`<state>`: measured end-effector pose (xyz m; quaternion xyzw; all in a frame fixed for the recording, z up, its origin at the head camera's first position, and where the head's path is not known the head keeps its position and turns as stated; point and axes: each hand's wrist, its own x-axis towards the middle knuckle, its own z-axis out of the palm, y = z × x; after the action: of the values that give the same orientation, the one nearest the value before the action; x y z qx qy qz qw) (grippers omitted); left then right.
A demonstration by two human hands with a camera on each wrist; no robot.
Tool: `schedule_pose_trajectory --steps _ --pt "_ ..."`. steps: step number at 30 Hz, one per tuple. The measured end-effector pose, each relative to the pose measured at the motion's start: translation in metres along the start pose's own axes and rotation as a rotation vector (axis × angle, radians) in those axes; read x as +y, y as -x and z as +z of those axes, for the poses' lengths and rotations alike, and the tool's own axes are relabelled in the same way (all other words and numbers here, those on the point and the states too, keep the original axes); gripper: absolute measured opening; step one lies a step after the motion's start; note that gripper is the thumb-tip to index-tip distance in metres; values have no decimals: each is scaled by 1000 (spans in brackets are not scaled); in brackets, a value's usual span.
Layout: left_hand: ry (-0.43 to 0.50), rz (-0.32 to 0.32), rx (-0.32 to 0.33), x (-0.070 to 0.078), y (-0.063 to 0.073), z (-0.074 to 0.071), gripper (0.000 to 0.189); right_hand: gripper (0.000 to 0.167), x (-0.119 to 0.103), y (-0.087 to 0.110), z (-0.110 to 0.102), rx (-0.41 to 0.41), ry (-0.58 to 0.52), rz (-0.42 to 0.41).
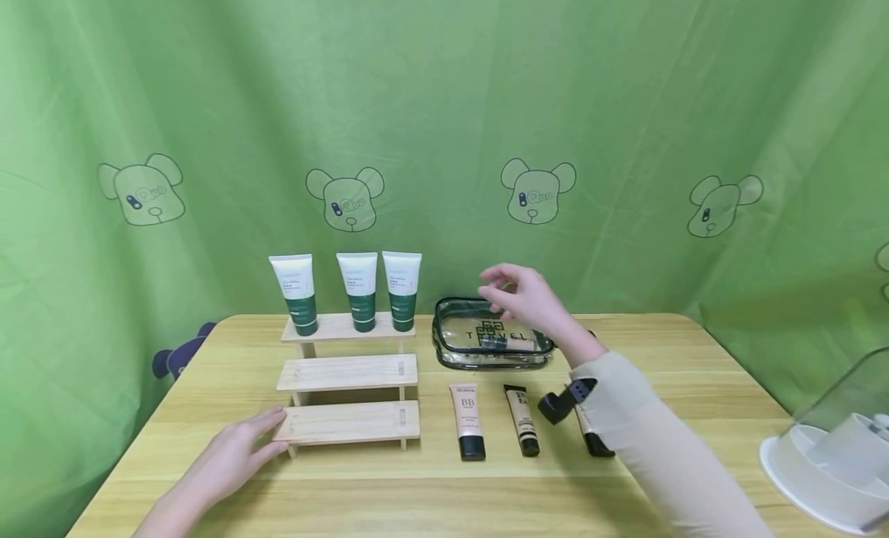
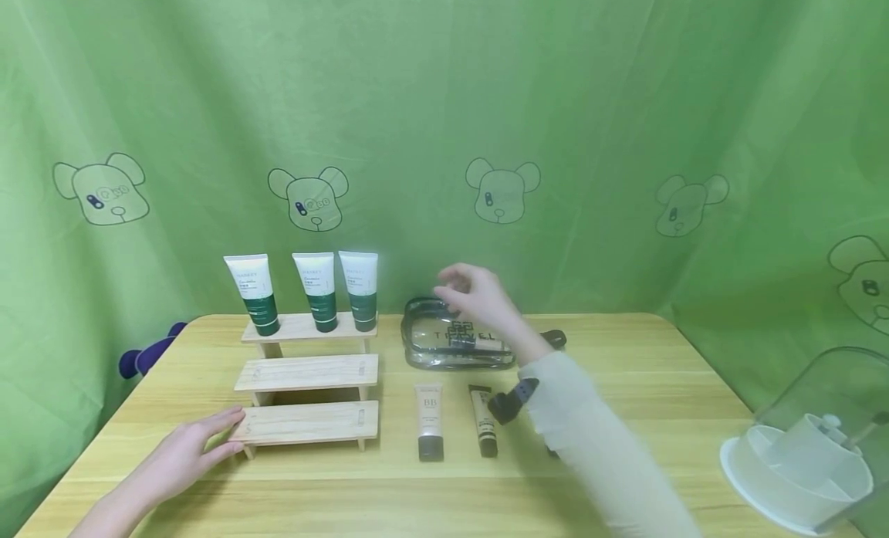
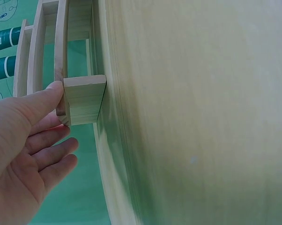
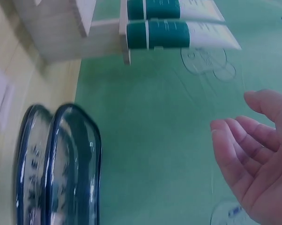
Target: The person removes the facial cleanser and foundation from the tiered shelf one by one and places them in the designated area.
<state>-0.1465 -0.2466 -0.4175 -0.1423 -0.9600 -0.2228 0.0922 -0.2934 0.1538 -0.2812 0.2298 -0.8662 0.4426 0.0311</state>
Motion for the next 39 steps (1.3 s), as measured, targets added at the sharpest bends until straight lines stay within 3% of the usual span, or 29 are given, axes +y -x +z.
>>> schedule_pose_trajectory --steps 10,19,39 --pt "1 -5 5 1 0 0 48 33 -20 -35 38 -22 -63 -33" --pt "0 -10 0 2 0 -2 47 33 -35 -52 61 -5 -122 -51" --pt "-4 -6 3 2 0 -1 48 21 -42 -56 77 39 -219 3"
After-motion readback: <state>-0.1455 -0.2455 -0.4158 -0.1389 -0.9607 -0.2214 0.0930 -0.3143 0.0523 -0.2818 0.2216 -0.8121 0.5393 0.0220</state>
